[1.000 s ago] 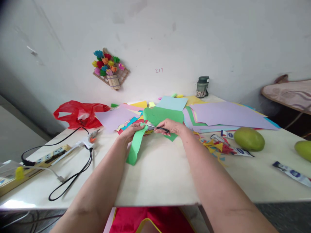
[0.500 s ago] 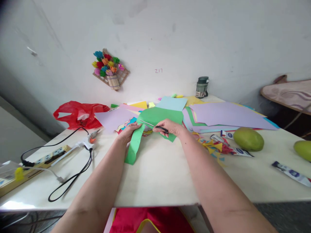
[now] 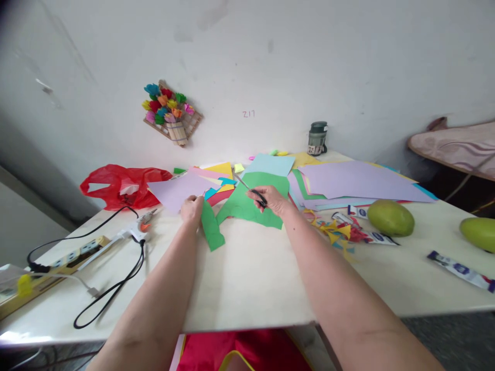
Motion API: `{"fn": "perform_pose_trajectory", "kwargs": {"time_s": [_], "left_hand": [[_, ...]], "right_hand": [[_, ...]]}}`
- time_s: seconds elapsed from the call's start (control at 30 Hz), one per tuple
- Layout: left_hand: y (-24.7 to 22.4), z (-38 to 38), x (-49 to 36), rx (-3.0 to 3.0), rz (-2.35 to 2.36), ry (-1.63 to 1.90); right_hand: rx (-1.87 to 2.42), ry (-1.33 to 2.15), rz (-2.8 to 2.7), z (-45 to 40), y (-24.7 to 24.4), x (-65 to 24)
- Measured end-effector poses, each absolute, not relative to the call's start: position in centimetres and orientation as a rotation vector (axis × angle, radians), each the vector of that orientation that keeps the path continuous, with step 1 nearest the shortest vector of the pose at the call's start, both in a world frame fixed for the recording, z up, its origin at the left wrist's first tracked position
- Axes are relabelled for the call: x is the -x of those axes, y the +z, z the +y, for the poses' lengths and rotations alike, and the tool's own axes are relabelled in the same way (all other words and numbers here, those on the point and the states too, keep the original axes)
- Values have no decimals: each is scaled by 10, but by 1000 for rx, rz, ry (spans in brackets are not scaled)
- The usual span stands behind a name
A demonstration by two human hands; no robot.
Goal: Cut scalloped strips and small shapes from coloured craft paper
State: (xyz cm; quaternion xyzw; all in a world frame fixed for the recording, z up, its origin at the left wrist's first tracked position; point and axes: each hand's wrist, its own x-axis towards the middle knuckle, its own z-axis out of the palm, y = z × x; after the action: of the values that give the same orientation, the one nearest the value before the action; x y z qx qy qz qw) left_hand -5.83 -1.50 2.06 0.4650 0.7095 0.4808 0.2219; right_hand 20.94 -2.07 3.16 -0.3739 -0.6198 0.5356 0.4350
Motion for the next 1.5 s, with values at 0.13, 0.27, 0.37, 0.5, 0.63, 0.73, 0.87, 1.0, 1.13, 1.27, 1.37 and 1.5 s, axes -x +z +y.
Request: {"fn": "perform_pose_trajectory", "kwargs": {"time_s": [0.13,0.27,0.37,0.5,0.63,0.73,0.87,1.0,1.13,1.27,1.37,1.5], "left_hand": [[27,-23,48,-1382,2407,1257],[27,-24,33,-1633,2408,1344],[27,-21,23,-1785,2174,1135],[28,-20,18,-1849,2151,717],[31,-17,27,-1934,2109,517],[30,-13,37,-1997,2062,453],[27,-9,43,-2011,2017,485],[29,-11,40,-1880,1943,548],[33,-15,37,-1784,1925,590],[31,-15,38,-1759,1919,668],[29,-12,40,-1765,1925,703],[29,-7,39,-1805,1945,752]], "right_hand": [[958,1286,-1501,-16,25,-209],[1009,1242,-1450,-16,25,-207],[1086,1211,-1406,-18,28,-205],[1230,1157,-1415,-18,27,-202],[1361,1089,-1484,-10,16,-201],[1393,1066,-1522,-3,6,-202],[1418,1041,-1541,2,0,-203],[1429,1019,-1555,2,-1,-203],[1428,1005,-1569,2,-1,-203],[1434,988,-1579,4,-3,-203],[1441,978,-1577,5,-3,-203],[1434,967,-1546,3,-2,-202]]}}
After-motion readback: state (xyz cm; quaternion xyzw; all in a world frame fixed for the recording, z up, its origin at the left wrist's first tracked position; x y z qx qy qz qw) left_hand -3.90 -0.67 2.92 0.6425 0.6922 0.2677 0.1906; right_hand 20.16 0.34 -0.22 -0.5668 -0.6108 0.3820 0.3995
